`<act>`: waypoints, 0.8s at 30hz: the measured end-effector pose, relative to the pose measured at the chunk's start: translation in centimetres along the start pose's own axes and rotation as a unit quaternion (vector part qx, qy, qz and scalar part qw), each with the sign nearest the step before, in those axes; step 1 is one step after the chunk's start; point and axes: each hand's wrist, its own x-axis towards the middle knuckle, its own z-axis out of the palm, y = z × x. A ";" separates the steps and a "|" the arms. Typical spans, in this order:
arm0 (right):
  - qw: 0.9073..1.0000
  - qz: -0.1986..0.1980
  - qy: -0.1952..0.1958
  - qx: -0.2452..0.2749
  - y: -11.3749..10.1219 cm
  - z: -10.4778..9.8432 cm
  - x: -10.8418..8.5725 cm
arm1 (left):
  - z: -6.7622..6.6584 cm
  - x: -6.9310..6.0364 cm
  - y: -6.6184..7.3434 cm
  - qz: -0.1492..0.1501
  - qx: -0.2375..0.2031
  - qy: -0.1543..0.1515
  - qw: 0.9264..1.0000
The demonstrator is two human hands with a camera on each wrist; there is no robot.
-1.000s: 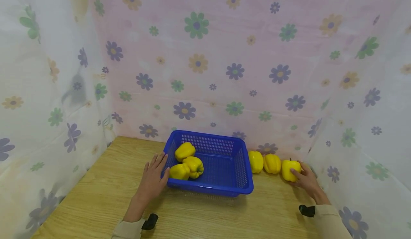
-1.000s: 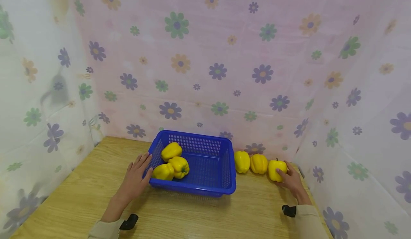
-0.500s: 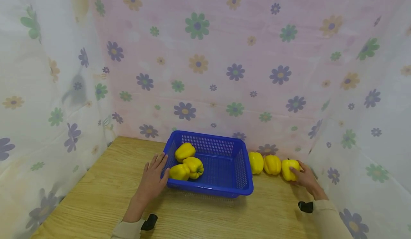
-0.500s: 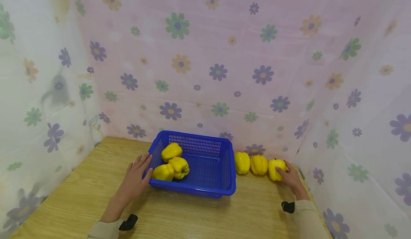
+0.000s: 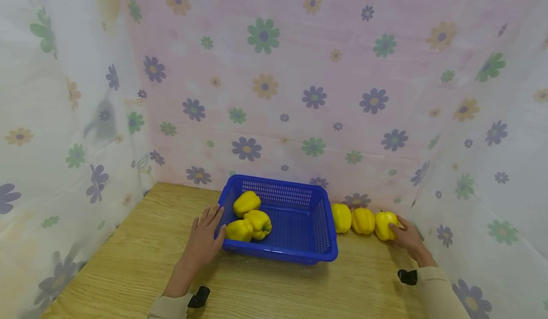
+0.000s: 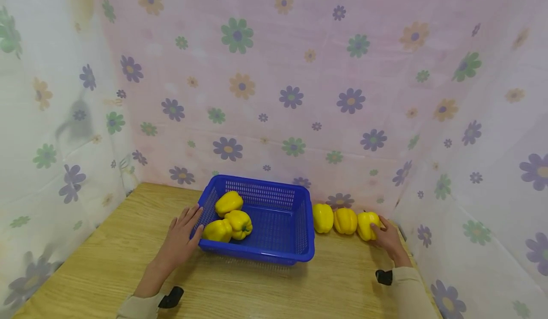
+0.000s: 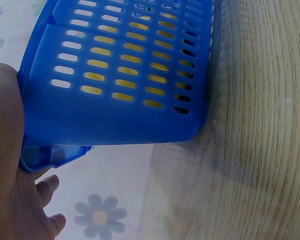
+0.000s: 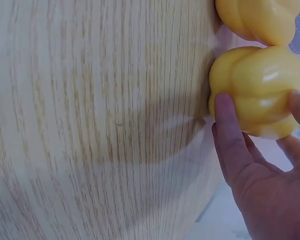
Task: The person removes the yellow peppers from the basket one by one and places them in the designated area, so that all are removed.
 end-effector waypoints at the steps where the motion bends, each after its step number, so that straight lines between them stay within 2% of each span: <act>1: 1.000 0.000 -0.001 0.000 0.0 0.0 0.0 | 0.0 0.0 0.0 0.001 0.002 0.001 1.000; 18: 0.999 0.006 0.023 -0.033 0.2 0.0 -0.3 | 0.0 0.0 0.0 0.000 -0.009 0.004 1.000; 22: 0.997 0.010 0.038 -0.059 0.1 -0.3 -0.7 | 0.2 0.1 -0.1 0.002 -0.009 0.002 1.000; 24: 0.995 0.008 0.054 -0.089 -0.2 -0.4 -0.9 | 0.2 0.1 -0.2 0.002 -0.009 0.001 1.000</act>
